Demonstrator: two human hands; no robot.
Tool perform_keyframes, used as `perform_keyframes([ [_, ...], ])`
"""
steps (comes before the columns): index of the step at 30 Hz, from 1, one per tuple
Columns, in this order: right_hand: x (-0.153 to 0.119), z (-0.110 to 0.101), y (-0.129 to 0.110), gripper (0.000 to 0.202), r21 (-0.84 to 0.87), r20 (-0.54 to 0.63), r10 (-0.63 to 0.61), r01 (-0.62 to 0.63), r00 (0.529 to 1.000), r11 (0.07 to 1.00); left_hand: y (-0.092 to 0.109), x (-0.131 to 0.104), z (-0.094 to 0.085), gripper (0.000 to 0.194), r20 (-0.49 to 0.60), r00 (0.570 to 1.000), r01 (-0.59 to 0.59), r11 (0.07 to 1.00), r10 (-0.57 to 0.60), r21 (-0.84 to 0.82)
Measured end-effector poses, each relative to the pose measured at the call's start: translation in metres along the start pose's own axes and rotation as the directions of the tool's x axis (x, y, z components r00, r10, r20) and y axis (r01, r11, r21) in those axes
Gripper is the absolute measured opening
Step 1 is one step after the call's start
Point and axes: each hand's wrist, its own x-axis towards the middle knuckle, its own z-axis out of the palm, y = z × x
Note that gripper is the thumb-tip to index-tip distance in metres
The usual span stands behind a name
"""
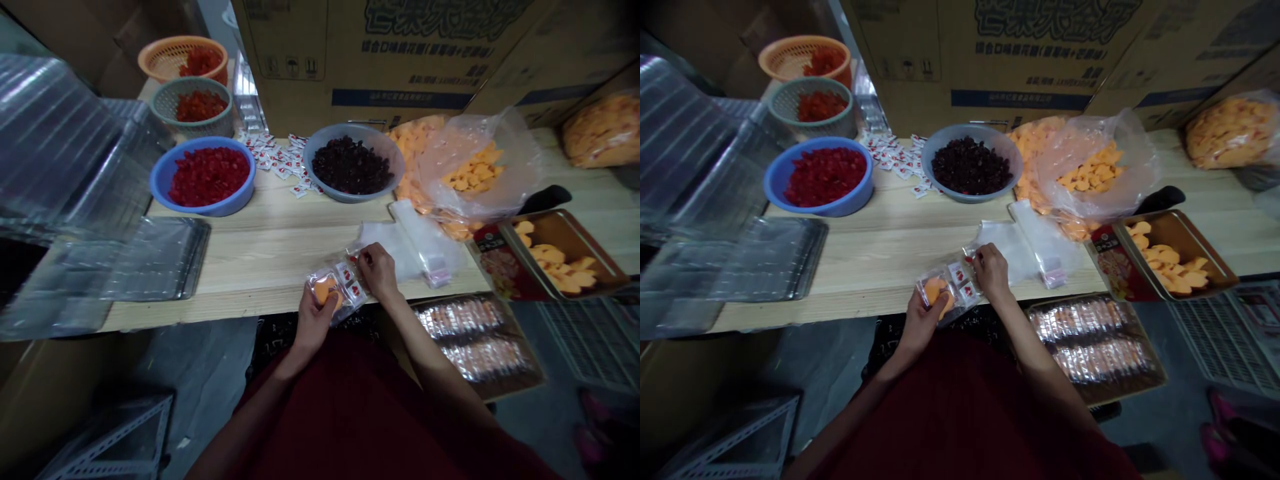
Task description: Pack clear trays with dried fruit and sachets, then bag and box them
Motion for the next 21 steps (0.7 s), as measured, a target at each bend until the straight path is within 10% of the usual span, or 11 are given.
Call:
perform_keyframes([
  [21, 0.003, -0.008, -0.010, 0.013, -0.044, 0.005, -0.077, 0.077, 0.997, 0.996, 0.002, 0.010, 0.003, 0.043, 0.031, 0.999, -0.043, 0.999, 0.042, 0.033],
])
